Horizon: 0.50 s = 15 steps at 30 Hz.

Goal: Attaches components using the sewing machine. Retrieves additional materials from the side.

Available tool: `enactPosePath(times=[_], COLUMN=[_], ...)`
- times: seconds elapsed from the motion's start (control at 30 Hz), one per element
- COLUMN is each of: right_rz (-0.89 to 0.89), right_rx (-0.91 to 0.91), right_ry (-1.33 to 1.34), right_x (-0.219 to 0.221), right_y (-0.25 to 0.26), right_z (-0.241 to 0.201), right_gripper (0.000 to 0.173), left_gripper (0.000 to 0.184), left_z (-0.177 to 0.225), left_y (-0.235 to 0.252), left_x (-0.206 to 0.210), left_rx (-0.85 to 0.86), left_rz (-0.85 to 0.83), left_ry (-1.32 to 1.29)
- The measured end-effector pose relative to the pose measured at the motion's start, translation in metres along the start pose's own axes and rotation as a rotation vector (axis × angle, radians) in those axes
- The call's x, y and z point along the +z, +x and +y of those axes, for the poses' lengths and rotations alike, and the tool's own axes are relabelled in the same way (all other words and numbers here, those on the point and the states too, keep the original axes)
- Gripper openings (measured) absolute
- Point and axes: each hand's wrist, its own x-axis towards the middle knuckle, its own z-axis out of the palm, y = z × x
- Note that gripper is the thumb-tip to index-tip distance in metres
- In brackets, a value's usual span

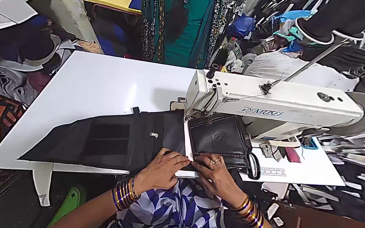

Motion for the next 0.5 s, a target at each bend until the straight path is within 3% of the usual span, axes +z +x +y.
enactPosePath(times=[0.13,0.2,0.33,0.5], right_rz=[-0.036,-0.04,-0.023,0.053], right_rx=[-0.026,-0.038,-0.048,0.005], right_ry=[-0.033,-0.07,-0.135,-0.211], right_x=[0.0,0.002,0.006,0.016], right_y=[0.013,0.022,0.034,0.042], right_z=[0.008,0.011,0.016,0.021], right_gripper=[0.035,0.034,0.036,0.036], left_gripper=[0.062,0.058,0.031,0.033], left_z=[-0.021,-0.031,-0.039,-0.041], left_y=[0.008,0.009,0.017,0.026], left_x=[-0.015,-0.017,-0.005,-0.01], left_rx=[0.016,0.03,0.022,-0.044], left_rz=[-0.105,-0.082,0.113,0.064], left_ry=[-0.053,-0.07,0.037,0.029])
